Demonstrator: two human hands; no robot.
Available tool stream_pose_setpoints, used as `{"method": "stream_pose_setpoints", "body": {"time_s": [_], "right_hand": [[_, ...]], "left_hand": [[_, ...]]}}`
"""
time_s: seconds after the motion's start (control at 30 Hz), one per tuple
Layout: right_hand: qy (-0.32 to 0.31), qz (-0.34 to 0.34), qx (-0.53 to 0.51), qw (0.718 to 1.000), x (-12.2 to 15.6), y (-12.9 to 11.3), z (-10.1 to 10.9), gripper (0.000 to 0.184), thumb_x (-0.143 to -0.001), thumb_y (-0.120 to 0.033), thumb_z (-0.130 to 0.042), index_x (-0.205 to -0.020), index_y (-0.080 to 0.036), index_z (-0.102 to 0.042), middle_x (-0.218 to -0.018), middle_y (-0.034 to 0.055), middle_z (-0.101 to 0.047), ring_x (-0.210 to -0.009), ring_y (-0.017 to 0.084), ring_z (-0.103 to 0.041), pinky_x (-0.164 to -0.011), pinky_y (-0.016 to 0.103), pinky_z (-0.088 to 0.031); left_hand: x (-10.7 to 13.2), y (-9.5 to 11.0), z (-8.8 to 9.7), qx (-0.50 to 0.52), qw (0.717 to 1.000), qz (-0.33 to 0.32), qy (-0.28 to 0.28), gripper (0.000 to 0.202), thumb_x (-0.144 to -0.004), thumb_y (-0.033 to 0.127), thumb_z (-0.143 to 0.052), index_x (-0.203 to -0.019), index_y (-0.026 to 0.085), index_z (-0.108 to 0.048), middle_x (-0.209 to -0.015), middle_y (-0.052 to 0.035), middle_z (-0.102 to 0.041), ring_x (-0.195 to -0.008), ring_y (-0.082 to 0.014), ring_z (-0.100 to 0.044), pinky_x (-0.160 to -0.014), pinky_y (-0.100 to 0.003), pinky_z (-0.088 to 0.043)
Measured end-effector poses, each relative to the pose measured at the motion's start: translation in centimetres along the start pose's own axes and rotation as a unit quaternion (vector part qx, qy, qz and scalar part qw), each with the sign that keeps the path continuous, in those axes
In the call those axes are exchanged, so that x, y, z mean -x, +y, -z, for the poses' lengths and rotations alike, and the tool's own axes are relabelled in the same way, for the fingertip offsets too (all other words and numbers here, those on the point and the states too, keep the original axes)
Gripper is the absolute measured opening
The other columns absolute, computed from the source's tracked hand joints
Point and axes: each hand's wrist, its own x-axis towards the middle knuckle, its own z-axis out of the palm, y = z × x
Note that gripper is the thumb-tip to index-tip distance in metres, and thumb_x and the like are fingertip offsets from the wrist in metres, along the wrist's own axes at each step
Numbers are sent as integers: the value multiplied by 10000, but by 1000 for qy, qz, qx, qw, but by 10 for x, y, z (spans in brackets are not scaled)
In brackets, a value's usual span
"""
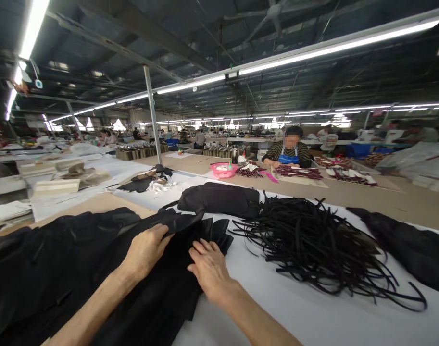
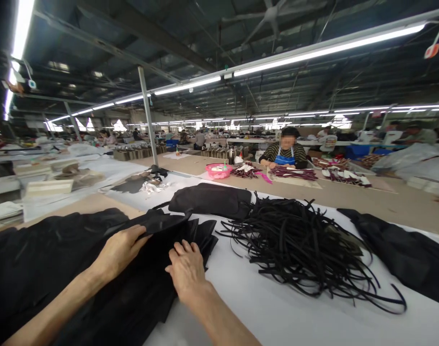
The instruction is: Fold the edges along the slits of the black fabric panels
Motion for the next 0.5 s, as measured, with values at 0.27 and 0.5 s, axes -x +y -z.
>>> {"method": "stream_pose_setpoints", "body": {"time_s": [0.27,0.5], "right_hand": [[-58,-59,-17,996,-50,26,-48,545,-790,-404,-635,-1276,-196,-502,-1406,103,-419,-1296,417,-270,-1020,621,-166],[-38,-76,-155,984,-1,16,-21,349,-862,-279,-513,-1202,-216,-558,-1374,48,-460,-1287,268,-342,-1061,421,-233]], "left_hand": [[17,-18,24,41,996,-23,76,263,-910,368,-318,-753,246,-489,-762,6,-559,-649,-156,-585,-572,-263,-409],[76,6,26,-39,970,-93,222,201,-882,322,-394,-1050,318,-504,-1068,-20,-652,-576,-135,-649,-475,-237,-485]]}}
